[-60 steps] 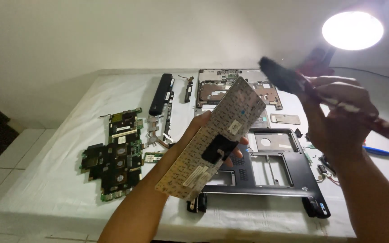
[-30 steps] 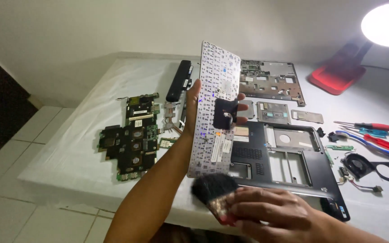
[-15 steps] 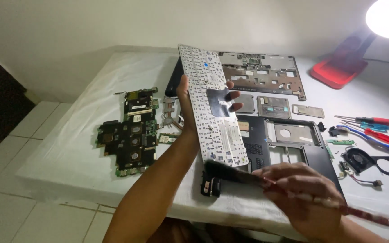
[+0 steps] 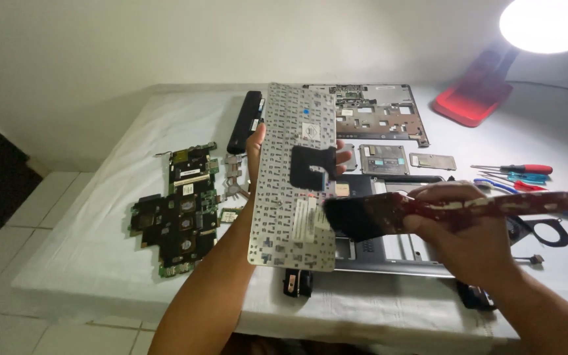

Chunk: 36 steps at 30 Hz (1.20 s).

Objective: Cleaning and polishing various disassembled laptop components, including the motherboard, keyboard, and casing, using a toothbrush and a paintbrush.

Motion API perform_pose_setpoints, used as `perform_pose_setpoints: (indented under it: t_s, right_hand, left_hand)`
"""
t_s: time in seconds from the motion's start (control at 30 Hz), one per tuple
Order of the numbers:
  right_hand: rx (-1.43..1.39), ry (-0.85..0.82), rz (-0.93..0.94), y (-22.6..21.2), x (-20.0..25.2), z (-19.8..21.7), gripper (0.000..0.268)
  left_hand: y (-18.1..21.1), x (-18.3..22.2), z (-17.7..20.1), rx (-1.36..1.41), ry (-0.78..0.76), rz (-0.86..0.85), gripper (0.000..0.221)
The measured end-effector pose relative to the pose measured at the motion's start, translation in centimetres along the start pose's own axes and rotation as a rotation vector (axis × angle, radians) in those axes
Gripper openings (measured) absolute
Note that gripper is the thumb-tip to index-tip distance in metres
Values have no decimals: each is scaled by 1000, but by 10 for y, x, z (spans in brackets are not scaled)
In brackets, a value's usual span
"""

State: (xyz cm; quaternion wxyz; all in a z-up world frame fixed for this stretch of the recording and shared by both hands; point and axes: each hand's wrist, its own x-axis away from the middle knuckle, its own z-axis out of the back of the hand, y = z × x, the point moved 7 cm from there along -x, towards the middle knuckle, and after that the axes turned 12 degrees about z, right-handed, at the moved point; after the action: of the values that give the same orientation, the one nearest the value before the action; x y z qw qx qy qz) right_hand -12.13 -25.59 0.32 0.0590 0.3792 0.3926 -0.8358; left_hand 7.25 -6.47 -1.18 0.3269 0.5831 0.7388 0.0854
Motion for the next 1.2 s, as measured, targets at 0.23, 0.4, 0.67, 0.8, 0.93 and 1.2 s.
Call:
perform_pose_setpoints:
  t_s: [0.23, 0.4, 0.67, 0.8, 0.93, 1.2]
  right_hand:
    - [-289, -151, 42, 0, -39, -5, 34]
    - [-37, 41, -17, 15, -80, 28, 29]
    - [-43, -84, 737, -17, -35, -10, 29]
    - [-274, -157, 927, -106, -20, -15, 21]
    - [-165, -63, 631, -47, -38, 14, 20]
    - [-55, 250, 44, 49, -70, 67, 23]
  left_hand:
    - [13, 44, -45, -666, 1523, 93, 65]
    - [10, 34, -57, -956, 1327, 291, 79]
    - [8, 33, 7, -926, 1080, 185, 58]
    - [20, 35, 11, -914, 873, -77, 37]
    - [39, 25, -42, -957, 968, -208, 28]
    - [127, 14, -37, -1007, 1074, -454, 4]
